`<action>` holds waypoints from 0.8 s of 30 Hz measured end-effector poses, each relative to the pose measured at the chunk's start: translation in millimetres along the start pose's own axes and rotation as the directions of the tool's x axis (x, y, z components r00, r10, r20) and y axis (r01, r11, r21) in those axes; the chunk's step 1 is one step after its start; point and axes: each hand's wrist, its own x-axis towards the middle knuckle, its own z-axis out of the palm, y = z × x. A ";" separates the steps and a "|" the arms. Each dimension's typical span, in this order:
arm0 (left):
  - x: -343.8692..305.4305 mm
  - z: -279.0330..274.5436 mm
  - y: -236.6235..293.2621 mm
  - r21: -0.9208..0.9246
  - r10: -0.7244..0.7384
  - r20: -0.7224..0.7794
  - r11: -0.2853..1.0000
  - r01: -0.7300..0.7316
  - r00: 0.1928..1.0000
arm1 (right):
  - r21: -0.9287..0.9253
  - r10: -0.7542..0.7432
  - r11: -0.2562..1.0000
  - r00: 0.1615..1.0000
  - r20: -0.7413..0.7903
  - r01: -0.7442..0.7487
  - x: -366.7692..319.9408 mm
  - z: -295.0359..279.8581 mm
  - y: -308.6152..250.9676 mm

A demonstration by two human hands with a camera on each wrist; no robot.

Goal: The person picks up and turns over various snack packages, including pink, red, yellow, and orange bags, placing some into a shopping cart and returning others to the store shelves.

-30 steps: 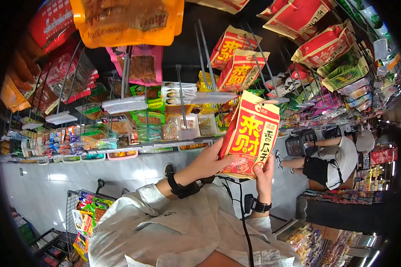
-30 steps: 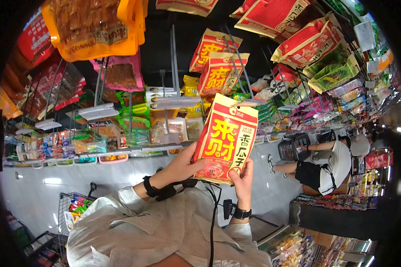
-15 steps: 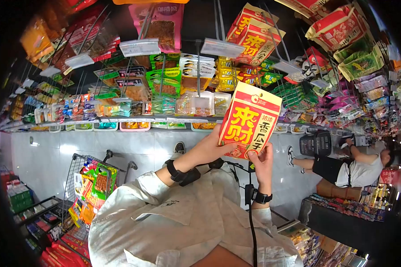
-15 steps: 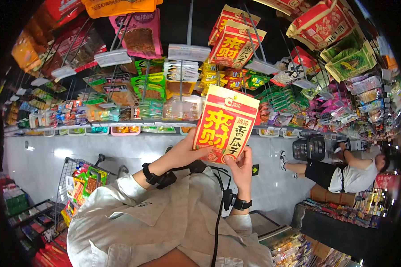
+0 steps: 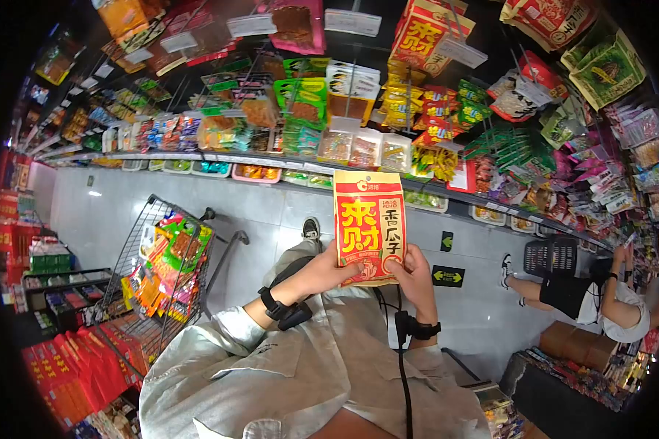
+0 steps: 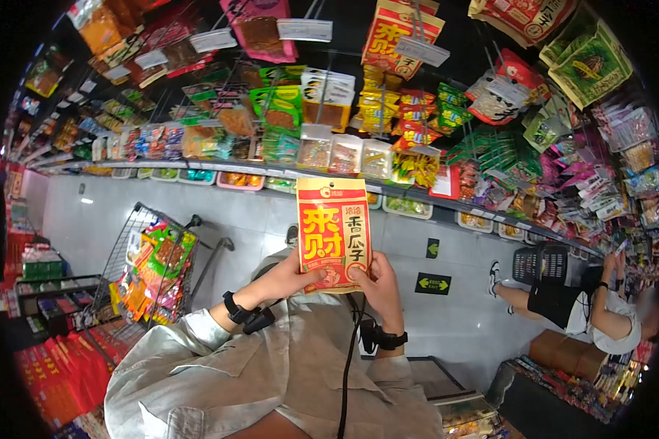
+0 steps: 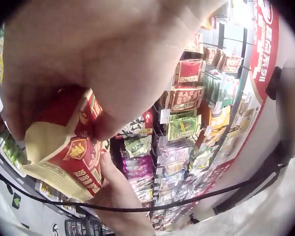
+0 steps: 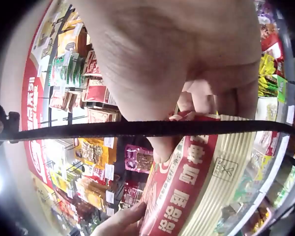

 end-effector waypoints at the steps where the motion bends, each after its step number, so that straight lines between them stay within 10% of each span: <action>1: -8.4 -1.0 -1.0 -0.010 -0.007 -0.002 1.000 0.007 1.000 | 0.006 -0.003 1.000 1.000 0.008 0.003 -1.9 5.5 3.0; 12: -105.3 -34.2 -43.4 -0.112 0.128 -0.087 0.984 -0.137 0.988 | -0.134 0.013 0.991 0.992 0.126 0.004 -9.0 95.2 -2.1; 24: -267.0 -167.5 -148.3 -0.341 0.275 -0.474 0.818 -0.463 0.837 | -0.378 0.095 0.925 0.937 0.337 0.042 -21.6 338.7 23.2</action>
